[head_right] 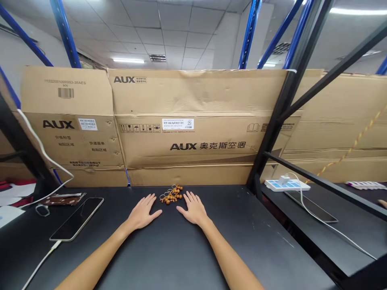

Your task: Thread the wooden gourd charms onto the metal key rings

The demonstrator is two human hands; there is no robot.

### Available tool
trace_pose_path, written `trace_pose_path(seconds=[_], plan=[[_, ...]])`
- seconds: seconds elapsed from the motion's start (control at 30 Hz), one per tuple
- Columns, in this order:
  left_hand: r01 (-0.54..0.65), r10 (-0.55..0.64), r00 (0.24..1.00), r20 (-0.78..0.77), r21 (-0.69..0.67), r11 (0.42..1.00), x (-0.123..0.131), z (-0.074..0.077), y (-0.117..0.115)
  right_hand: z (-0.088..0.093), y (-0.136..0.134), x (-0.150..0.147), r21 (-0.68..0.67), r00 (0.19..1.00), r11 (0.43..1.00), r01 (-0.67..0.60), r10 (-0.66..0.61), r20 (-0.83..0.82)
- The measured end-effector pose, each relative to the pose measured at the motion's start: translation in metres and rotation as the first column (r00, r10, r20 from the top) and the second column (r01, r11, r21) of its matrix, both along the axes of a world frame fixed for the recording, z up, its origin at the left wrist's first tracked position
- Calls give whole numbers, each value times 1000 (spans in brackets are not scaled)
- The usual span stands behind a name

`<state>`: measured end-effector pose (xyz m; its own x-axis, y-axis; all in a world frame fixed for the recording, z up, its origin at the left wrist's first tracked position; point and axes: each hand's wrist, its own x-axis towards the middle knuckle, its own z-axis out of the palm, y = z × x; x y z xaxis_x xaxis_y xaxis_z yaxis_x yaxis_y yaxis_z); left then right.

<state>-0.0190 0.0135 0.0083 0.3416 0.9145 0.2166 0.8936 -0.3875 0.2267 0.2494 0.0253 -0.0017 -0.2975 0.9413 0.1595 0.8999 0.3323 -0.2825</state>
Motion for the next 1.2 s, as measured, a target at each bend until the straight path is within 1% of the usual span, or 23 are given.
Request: trace_pose_path(seconds=[0.13, 0.47, 0.57, 0.67, 0.8, 0.97, 1.1, 1.2], plan=[[1, -1, 1000, 9, 9, 1000, 1, 0, 0, -2, 2, 0, 33, 1000, 999, -1, 2, -15], [-18, 18, 1000, -25, 14, 1000, 5, -3, 3, 0, 0, -1, 35, 1000, 999, 16, -16, -10], [-53, 53, 998, -23, 22, 998, 9, -3, 1, -3, 1, 0, 47, 1000, 999, 14, -13, -11], [-64, 65, 998, -18, 45, 997, 13, -3, -1, -8, 3, 2, 94, 999, 996, 13, -9, -36], [-31, 30, 1000, 5, 83, 996, 16, -5, -2, -13, 3, 6, 155, 998, 988, 11, -1, -67], [25, -38, 995, 90, 139, 990, 21, -9, -1, -15, -3, 15, 234, 989, 972, 3, 31, -143], [79, -101, 986, 131, 165, 983, 27, -9, -4, -10, -10, 19, 311, 974, 950, -14, 83, -211], [93, -114, 986, 120, 167, 982, 27, -6, -6, -3, -15, 15, 354, 963, 935, -24, 117, -243]])
